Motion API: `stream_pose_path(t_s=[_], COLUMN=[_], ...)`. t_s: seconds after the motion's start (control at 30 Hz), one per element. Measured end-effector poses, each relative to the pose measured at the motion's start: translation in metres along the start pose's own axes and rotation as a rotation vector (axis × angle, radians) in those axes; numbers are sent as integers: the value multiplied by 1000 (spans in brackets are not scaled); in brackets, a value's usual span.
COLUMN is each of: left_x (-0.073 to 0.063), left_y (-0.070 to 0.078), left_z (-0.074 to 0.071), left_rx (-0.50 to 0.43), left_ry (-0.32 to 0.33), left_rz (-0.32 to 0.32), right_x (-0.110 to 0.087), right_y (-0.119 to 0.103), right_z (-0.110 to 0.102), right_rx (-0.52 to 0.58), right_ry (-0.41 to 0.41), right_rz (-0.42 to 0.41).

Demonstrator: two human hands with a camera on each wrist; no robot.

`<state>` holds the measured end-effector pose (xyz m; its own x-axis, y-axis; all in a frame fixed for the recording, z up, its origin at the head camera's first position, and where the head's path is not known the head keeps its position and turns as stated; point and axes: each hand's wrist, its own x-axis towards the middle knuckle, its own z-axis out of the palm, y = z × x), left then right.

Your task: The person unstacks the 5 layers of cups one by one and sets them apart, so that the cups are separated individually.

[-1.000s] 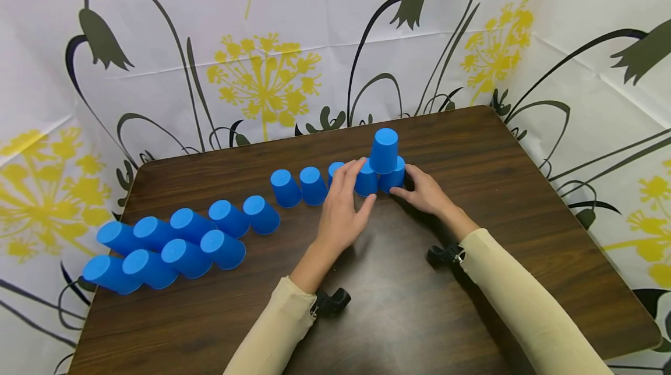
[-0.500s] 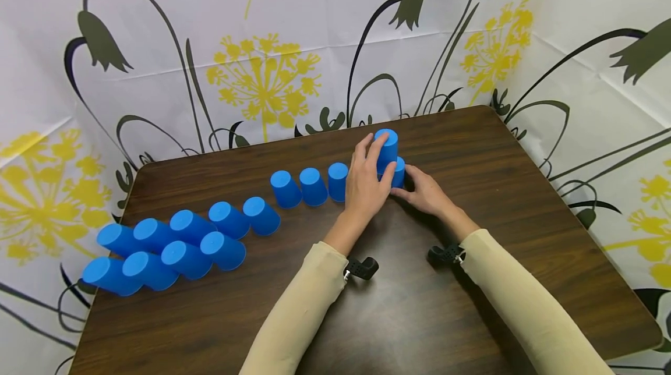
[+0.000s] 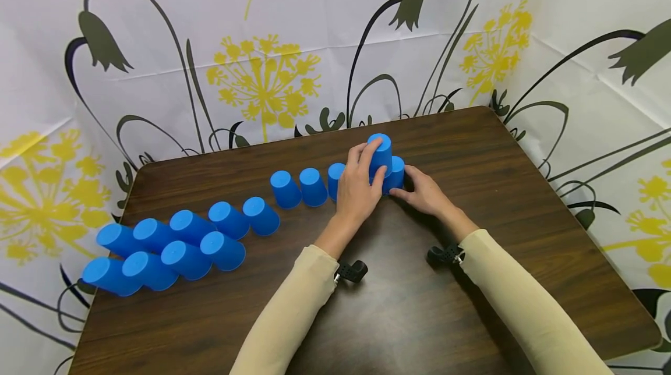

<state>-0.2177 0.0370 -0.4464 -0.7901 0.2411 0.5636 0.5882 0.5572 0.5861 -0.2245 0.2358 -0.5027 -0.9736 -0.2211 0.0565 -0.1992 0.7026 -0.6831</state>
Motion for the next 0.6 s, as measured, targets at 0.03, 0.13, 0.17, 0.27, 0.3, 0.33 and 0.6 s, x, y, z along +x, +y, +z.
stream_pose_path(t_s=[0.03, 0.13, 0.17, 0.27, 0.3, 0.33, 0.6], left_x=[-4, -16, -21, -39, -46, -54, -128], left_y=[-1, -4, -5, -7, -8, -10, -36], left_z=[-5, -25, -33, -60, -70, -79, -145], left_rx=[0, 0, 5, 31, 44, 57, 161], left_ry=[6, 20, 23, 20, 19, 17, 72], left_rz=[5, 20, 26, 39, 41, 37, -109], right_x=[0, 1, 1, 1, 2, 1, 0], right_y=[0, 0, 0, 0, 0, 0, 1], right_z=[0, 0, 0, 0, 0, 0, 0], right_rx=[-3, -16, -20, -27, -30, -29, -25], right_ry=[0, -1, -2, -4, -5, -6, -15], right_rz=[0, 0, 0, 5, 7, 10, 21])
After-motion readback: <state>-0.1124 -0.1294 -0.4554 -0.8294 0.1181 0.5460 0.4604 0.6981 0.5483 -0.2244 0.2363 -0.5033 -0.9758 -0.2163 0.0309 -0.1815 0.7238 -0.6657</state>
